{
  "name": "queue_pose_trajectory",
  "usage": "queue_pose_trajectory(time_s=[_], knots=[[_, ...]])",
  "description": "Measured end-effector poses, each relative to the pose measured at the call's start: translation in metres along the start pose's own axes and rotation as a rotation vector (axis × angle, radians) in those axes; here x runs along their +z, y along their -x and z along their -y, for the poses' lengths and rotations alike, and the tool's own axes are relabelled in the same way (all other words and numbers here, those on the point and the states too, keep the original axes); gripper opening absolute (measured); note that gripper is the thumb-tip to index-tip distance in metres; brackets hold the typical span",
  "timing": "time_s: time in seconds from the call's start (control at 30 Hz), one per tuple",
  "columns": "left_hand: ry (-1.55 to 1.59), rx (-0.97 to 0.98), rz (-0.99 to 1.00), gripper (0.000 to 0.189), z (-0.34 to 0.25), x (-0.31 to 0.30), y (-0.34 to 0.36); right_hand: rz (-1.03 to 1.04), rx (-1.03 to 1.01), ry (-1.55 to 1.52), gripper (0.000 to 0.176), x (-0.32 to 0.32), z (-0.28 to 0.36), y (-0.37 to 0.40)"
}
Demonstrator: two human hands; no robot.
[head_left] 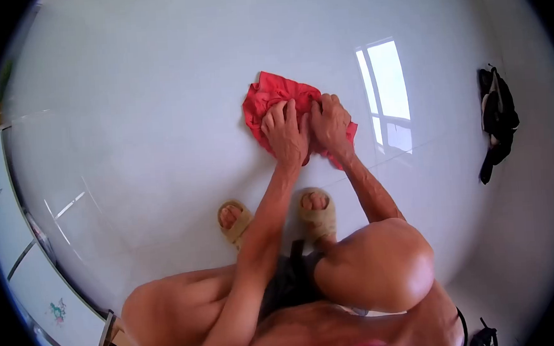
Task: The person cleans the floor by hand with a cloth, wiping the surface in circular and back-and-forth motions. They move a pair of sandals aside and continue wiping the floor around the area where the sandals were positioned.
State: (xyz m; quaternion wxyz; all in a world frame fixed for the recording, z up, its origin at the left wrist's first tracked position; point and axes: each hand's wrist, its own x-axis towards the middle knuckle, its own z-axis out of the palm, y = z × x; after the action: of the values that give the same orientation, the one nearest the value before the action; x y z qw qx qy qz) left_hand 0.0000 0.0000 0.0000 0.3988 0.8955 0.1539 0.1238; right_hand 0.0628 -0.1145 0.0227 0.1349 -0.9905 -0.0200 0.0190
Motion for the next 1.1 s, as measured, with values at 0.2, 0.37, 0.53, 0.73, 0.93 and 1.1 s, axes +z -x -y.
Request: queue_pose_trajectory(time_s=[0.2,0.37,0.53,0.73,0.93,1.1], knots=[[-0.156,0.089,-0.066,0.027,0.079,-0.041,-0.034,0.002,0.017,-0.187,0.017,0.054,0.069,-0.001],[-0.218,0.103,-0.063,0.026,0.075,-0.033,-0.039,-0.047,0.024,-0.271,0.023,0.033,0.079,-0.015],[-0.254,0.072,-0.084,0.025,0.071,-0.028,-0.048,-0.023,-0.045,-0.092,0.021,0.051,0.075,-0.020],[-0.280,0.079,-0.093,0.022,0.072,-0.031,-0.044,0.013,-0.126,-0.130,0.018,0.047,0.076,-0.015],[-0.275,0.087,-0.090,0.021,0.064,-0.029,-0.052,-0.038,-0.208,-0.100,0.011,0.041,0.075,-0.032],[-0.254,0.128,-0.117,0.019,0.059,-0.034,-0.067,-0.084,-0.183,-0.064,0.009,0.041,0.087,-0.043]])
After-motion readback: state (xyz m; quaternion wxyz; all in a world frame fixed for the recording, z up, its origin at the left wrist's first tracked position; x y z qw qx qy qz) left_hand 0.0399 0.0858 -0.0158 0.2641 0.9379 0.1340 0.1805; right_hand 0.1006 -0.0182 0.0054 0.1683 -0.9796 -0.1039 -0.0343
